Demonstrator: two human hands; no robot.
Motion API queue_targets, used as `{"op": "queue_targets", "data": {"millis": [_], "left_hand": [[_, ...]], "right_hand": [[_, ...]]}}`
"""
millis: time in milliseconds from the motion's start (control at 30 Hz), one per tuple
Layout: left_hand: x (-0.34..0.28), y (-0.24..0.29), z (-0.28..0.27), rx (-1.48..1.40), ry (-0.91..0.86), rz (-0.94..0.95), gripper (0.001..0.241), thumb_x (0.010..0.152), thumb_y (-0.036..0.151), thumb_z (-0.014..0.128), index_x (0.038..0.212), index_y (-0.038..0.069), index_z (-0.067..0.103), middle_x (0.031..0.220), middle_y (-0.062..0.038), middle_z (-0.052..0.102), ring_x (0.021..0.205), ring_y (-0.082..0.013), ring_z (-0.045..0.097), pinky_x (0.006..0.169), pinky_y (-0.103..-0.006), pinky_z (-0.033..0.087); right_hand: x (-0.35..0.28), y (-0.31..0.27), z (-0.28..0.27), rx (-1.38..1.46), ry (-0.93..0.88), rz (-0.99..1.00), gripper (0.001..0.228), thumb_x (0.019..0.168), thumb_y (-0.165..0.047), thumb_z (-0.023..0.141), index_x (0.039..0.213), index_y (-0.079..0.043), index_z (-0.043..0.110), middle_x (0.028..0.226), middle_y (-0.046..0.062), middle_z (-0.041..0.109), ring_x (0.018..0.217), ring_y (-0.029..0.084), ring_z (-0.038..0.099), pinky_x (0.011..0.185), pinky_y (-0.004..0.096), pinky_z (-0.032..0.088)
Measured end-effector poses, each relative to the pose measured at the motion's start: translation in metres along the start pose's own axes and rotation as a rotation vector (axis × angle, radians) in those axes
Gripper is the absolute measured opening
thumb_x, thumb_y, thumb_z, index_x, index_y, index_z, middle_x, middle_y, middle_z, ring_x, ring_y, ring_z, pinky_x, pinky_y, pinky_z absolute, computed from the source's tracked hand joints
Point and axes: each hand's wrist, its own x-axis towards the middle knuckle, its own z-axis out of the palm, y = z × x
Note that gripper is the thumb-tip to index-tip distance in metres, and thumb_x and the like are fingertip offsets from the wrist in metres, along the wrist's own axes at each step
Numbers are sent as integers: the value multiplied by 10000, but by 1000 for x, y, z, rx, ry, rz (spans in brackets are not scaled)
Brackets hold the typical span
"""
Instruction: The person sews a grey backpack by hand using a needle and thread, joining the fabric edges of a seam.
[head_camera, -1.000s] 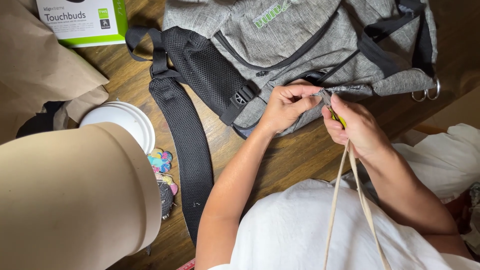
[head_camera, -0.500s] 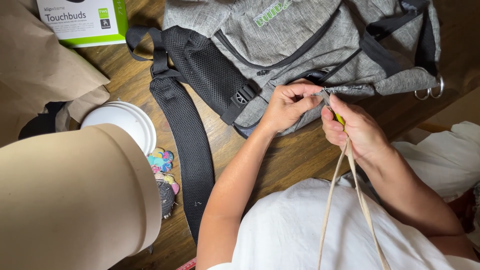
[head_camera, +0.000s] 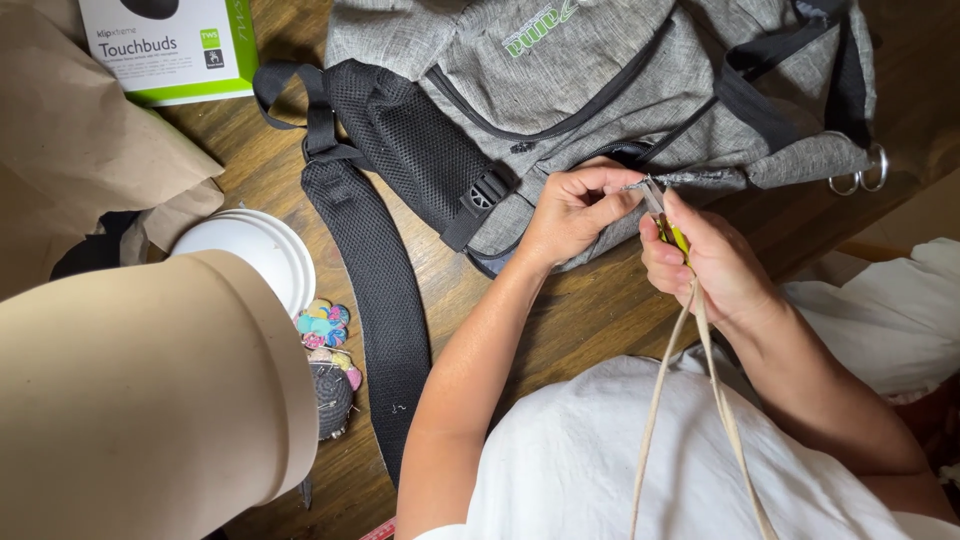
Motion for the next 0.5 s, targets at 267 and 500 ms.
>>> {"op": "queue_targets", "data": {"millis": [267, 500], "left_hand": [[2, 12, 4, -3, 17, -11, 161, 871, 25, 767, 1032, 26, 783, 704, -11, 589, 749, -62, 541, 712, -250, 480], [2, 6, 2, -13, 10, -1, 148, 895, 24, 717, 1028, 27, 782, 751, -36, 632, 771, -77, 550, 723, -261, 484]], "right_hand": [[-2, 12, -12, -117, 32, -97, 457, 1155, -368, 474, 981, 30, 616, 610, -17, 370, 404, 3, 390, 334, 140, 340], [2, 10, -11, -90, 47, -91, 471, 1145, -386, 484, 976, 31, 621, 605, -5, 384, 402, 14, 391, 336, 144, 333]]}}
